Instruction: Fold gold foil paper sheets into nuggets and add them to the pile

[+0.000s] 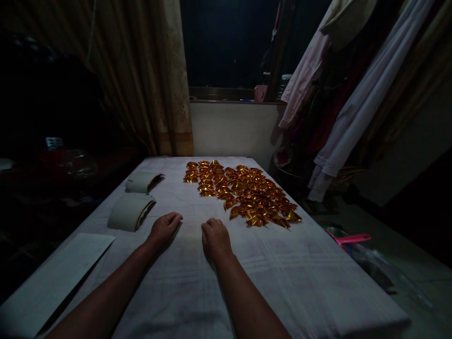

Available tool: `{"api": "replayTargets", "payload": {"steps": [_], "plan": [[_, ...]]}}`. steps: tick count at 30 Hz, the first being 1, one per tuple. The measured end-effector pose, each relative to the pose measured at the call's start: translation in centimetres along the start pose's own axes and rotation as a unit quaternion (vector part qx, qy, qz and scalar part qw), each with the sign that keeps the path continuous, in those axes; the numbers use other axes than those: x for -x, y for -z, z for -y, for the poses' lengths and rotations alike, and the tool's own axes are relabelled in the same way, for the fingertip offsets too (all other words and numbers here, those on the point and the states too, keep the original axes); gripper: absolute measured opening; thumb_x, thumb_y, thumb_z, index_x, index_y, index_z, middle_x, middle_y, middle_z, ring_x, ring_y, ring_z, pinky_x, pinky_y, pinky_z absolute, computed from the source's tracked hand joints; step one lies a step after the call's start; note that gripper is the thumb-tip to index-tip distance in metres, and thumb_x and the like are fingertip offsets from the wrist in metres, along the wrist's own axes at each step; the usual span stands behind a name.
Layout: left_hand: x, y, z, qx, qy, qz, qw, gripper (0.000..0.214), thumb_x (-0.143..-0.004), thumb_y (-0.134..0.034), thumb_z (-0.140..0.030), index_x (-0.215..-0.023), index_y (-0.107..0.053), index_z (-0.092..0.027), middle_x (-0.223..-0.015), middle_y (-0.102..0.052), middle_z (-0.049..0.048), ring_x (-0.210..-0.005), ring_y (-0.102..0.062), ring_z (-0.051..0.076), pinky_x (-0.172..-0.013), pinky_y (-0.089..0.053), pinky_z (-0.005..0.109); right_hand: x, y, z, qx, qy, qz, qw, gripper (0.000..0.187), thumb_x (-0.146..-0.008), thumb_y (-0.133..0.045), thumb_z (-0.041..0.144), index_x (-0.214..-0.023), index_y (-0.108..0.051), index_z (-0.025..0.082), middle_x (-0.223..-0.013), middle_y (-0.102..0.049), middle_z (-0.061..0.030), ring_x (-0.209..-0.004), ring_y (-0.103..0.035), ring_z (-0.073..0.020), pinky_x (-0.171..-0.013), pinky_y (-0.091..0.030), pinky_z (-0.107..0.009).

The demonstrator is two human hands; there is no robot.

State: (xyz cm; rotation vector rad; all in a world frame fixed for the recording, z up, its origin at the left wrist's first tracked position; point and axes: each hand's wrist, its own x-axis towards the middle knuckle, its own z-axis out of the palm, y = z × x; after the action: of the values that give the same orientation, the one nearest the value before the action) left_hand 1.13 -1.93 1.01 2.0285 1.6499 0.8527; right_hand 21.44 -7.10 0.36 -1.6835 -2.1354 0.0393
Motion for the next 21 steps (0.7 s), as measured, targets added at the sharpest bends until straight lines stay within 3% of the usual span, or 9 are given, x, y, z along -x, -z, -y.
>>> {"api": "replayTargets", "payload": {"steps": [12,21], "plan": [[1.1,0.6,0.1,-0.01,-0.014,0.012,1.0,0.031,-0.089,-0.043,-0.038,-0.078,-0.067,-0.021,-0.081,-0.072,0.0048,-0.082,-0.065,0.021,-0.075,-0.043,0.028,0.2,0.4,0.1,0.008,-0.018,0.012,1.0,0.022,-0.096,-0.053,0.019,-0.099,-0.075,0.025,-0.104,-0.07,-0.0057,-0.101,-0.06,-0.0192,-0.088,-0.044,-0.026],[-2.8,1.5,0.2,0.008,0.027,0.041,0.999,0.035,-0.085,-0.05,-0.043,-0.06,-0.063,-0.022,-0.064,-0.069,0.0037,-0.066,-0.063,0.02,-0.062,-0.039,0.027,-3.7,1.2,-0.3,0.01,-0.063,0.066,0.996,0.02,-0.09,-0.057,0.019,-0.091,-0.076,0.024,-0.093,-0.074,-0.0048,-0.087,-0.068,-0.0184,-0.069,-0.041,-0.025]]}}
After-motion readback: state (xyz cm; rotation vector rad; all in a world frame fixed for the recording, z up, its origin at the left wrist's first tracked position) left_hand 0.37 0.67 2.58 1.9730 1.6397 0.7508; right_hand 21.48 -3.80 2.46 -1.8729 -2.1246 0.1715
